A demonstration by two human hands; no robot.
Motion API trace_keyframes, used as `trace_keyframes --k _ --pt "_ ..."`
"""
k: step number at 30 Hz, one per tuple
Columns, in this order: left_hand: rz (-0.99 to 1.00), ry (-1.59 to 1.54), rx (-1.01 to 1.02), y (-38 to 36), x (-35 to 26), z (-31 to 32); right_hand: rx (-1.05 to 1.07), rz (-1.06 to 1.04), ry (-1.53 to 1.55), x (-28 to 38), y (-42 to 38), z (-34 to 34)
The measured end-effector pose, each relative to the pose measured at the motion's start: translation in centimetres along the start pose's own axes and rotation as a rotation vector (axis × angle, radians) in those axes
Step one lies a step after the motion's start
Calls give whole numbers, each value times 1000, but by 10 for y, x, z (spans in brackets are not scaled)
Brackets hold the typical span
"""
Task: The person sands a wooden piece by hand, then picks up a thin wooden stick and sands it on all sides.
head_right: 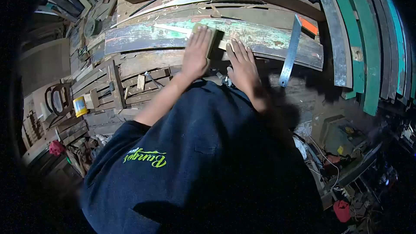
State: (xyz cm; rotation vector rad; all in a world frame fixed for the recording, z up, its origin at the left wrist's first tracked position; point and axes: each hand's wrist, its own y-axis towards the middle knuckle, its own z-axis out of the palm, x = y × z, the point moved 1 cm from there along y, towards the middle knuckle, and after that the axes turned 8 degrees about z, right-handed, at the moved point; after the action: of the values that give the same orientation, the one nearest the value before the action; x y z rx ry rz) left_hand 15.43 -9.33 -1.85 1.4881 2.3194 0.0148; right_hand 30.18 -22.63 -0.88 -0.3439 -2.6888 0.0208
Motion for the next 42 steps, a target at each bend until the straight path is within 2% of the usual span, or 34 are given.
trace_keyframes --k 3,5,7,8,11,13,15,17,18,19,20,21,23,24,25,27,29,31,35,37,39,40,42 --pt "103 -117 89 0 5 -11 40 -18 14 -3 1 -5" --pt "-45 -4 86 -3 41 -24 57 -13 3 -1 -1 -9" --pt "-226 53 -192 -9 86 -31 60 -18 -7 -2 0 -10" --pt "-267 162 -238 -13 104 -33 55 -16 -3 -1 0 -10" --pt "-236 179 -238 -5 69 -18 55 -35 -6 -1 0 -10" --pt "-108 59 -53 13 8 -2 59 -46 -19 -6 3 -4" --pt "-72 -71 5 13 -37 9 80 -64 -72 -9 5 -2" --pt "-71 -106 81 11 -23 -3 62 -102 -72 -12 5 -4" --pt "-81 -18 6 7 -4 -5 44 -106 -61 -13 4 -4" --pt "-144 63 1 4 13 -17 26 -111 -50 -13 4 -6" --pt "-241 -9 -108 -1 39 -18 26 -111 -48 -13 4 -8" --pt "-315 107 -154 -4 61 -20 43 -116 -34 -12 4 -11" --pt "-322 208 -190 -8 68 -16 52 -132 -70 -14 5 -10" --pt "-308 229 -219 -4 53 -10 31 -145 -86 -16 4 -8" --pt "-334 130 -152 5 36 2 9 -159 -97 -16 5 -6" --pt "-221 37 -48 15 -18 10 -6 -150 -72 -16 9 -3" --pt "-180 -34 25 13 -37 7 4 -146 -83 -17 7 2" --pt "-117 18 62 7 -12 -3 23 -142 -50 -17 6 1" --pt "-343 162 -91 -6 76 -11 25 -110 57 -16 4 -5" --pt "-320 201 -111 -1 61 -12 27 -107 37 -17 3 0" --pt "-267 131 -190 5 19 1 51 -105 27 -17 4 -2" --pt "-274 63 -60 14 -7 3 62 -101 40 -18 4 -1" --pt "-198 -41 25 11 -25 7 77 -108 41 -18 6 -6"
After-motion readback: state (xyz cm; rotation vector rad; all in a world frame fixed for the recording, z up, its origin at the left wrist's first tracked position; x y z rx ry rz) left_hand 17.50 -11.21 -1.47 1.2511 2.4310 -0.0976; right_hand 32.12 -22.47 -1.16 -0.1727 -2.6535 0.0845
